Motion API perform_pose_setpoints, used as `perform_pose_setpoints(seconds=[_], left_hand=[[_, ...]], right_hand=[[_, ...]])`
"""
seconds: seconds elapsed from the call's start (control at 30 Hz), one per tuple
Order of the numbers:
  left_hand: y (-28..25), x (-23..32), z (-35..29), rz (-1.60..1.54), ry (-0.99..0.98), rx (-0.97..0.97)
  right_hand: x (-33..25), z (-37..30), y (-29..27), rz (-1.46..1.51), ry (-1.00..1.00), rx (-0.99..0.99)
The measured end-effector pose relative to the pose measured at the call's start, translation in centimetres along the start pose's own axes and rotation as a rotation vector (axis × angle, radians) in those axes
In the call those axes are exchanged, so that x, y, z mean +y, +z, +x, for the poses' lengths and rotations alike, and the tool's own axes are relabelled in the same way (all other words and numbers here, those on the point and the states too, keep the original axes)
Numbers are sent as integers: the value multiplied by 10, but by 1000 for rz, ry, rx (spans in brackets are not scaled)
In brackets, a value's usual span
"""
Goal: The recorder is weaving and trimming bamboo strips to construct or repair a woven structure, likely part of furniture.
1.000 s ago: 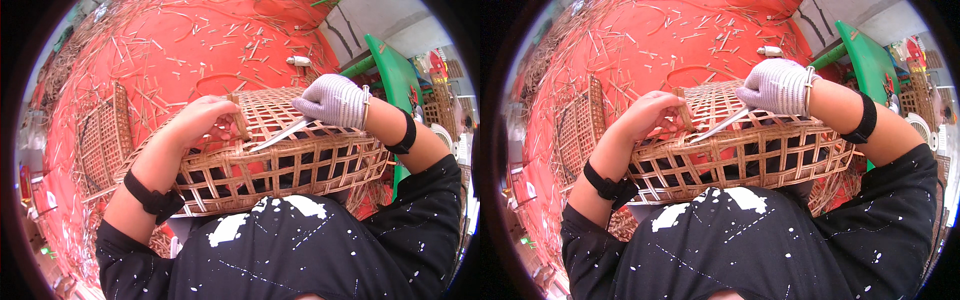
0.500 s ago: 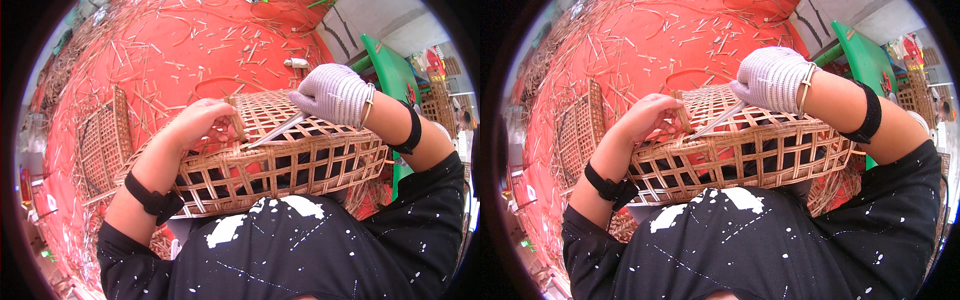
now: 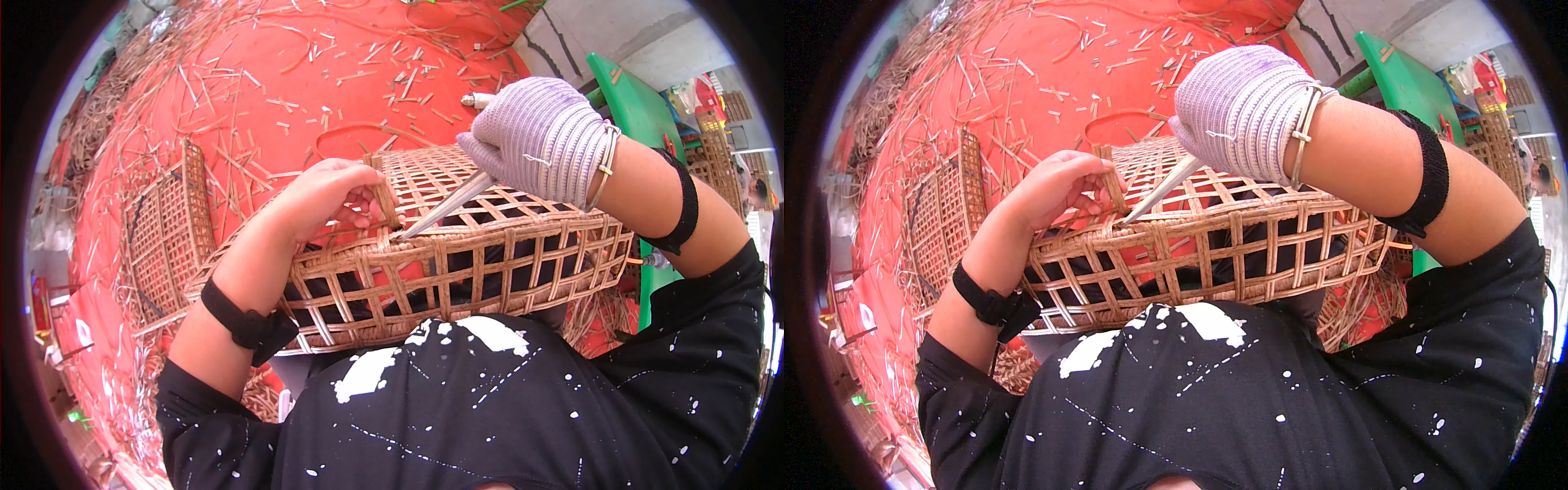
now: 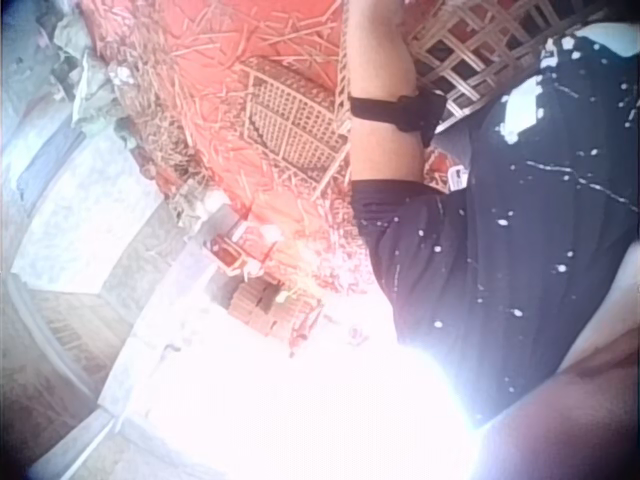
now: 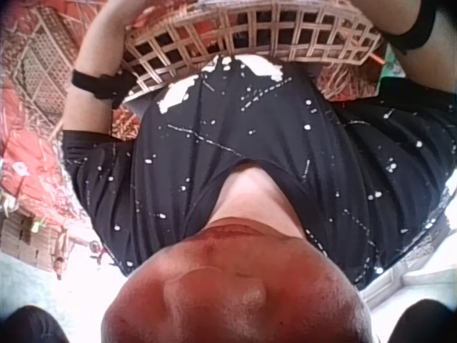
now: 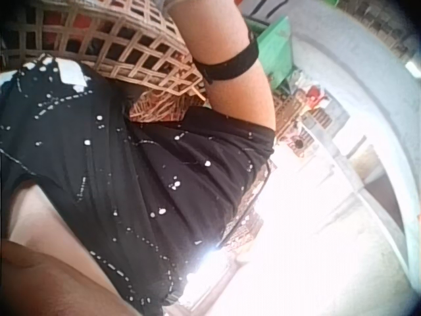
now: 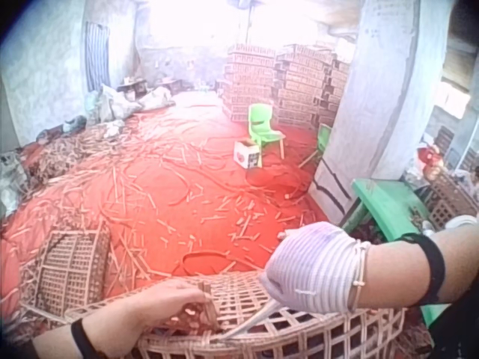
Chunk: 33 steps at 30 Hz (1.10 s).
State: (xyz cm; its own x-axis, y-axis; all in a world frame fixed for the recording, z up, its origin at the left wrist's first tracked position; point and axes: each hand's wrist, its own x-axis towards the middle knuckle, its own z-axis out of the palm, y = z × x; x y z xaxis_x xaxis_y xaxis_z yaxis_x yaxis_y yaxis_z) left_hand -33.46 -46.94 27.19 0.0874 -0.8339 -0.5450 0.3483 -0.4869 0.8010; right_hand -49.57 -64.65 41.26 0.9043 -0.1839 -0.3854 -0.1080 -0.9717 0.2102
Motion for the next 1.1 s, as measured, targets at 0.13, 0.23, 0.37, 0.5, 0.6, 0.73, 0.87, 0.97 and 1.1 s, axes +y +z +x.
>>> perform_pose_setpoints(seconds=[0.13, 0.23, 0.37, 0.5, 0.6, 0.73, 0.87, 0.97, 1.1], left_hand=[[-2, 0, 0, 27, 2, 12], [-3, -1, 2, 36, -8, 12], [-4, -1, 2, 33, -5, -2], [-2, 0, 1, 33, 17, 1], [1, -1, 0, 29, 32, 36], [-1, 2, -1, 13, 8, -32], [0, 3, -2, 43, 29, -4], [3, 2, -2, 24, 29, 1], [4, 2, -3, 14, 39, 16]], right_hand=[[-4, -2, 0, -29, 2, 54], [3, 3, 9, 16, -19, 72], [15, 9, 24, 138, -33, 48], [4, 7, 34, 487, 75, -163], [-18, -1, 39, 442, -151, -178], [-4, 5, 31, 406, -113, -10], [14, -3, 32, 331, -63, 130], [16, -10, 37, 263, -62, 160], [11, -11, 36, 185, -47, 203]])
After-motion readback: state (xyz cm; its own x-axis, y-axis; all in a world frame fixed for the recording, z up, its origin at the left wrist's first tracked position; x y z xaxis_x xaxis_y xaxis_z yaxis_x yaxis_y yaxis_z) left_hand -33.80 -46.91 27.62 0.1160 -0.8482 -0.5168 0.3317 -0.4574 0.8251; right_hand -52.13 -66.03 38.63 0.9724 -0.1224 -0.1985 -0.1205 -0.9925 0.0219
